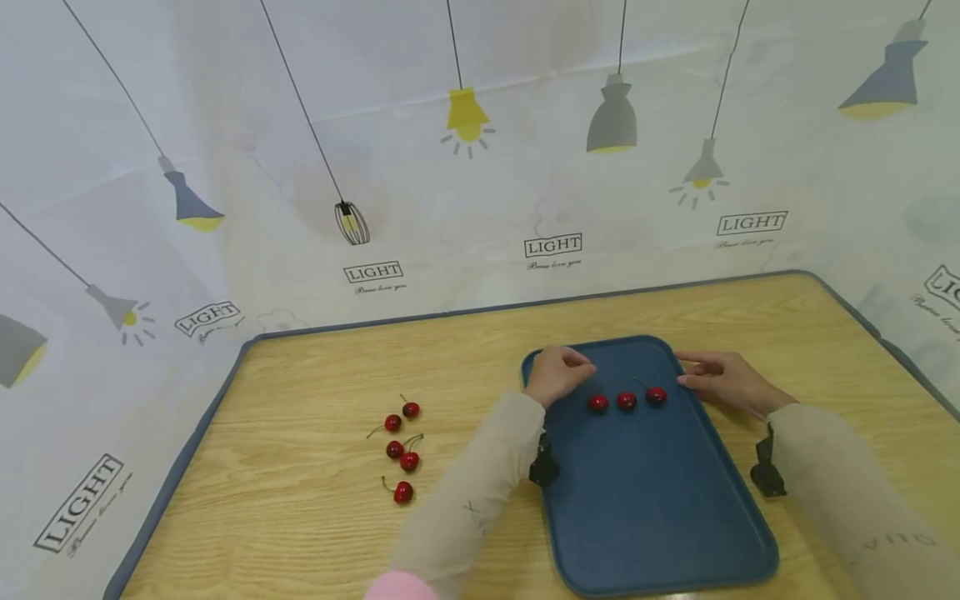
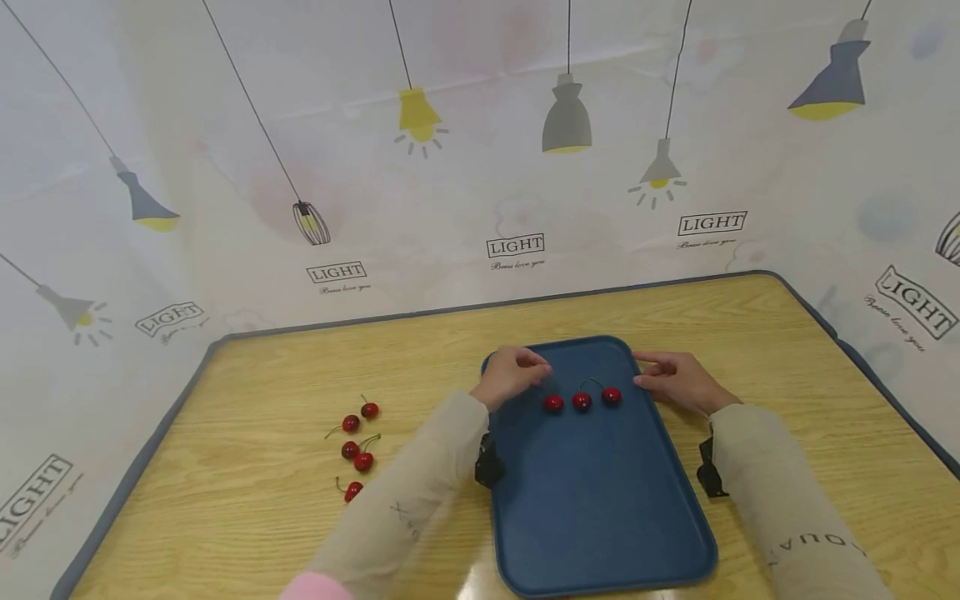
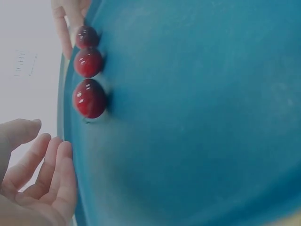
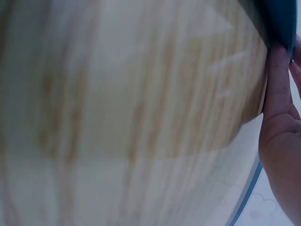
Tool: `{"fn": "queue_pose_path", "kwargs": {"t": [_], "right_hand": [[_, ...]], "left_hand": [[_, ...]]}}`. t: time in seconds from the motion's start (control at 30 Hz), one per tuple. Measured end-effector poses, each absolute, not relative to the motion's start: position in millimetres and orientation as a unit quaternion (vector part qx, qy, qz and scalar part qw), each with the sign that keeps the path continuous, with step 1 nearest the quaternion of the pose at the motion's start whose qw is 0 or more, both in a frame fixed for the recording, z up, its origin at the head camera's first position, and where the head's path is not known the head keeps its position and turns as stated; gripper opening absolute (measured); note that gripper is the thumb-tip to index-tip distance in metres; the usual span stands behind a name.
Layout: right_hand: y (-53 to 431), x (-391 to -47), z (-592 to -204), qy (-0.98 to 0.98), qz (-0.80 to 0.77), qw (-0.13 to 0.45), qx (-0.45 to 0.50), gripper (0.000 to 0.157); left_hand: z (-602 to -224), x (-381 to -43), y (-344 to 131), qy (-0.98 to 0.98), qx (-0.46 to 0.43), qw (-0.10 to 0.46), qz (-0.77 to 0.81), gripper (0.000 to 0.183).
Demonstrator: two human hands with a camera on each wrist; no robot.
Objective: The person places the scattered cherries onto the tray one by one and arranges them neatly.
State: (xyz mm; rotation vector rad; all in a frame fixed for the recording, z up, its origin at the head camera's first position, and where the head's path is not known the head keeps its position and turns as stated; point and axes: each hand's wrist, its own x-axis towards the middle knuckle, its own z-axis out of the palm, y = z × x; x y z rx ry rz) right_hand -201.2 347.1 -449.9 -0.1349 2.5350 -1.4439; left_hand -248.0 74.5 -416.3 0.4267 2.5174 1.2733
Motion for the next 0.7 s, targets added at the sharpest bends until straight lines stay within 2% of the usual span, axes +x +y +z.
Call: {"fn": "queue_pose_path", "kwargs": {"t": [0.4,0.7], "right_hand": [[347,-203,-449,0.865,-0.488,0.111,-0.042,0.061],[346,-200,-448,0.874,-0.472,0.108,-0.049,0.06]], "left_hand": [[-381,-242,39,0.855,0.2,0.167,0.448,0.02],[-363,-229,-10,0.841,0.232,0.169,0.458,0.02]]}}
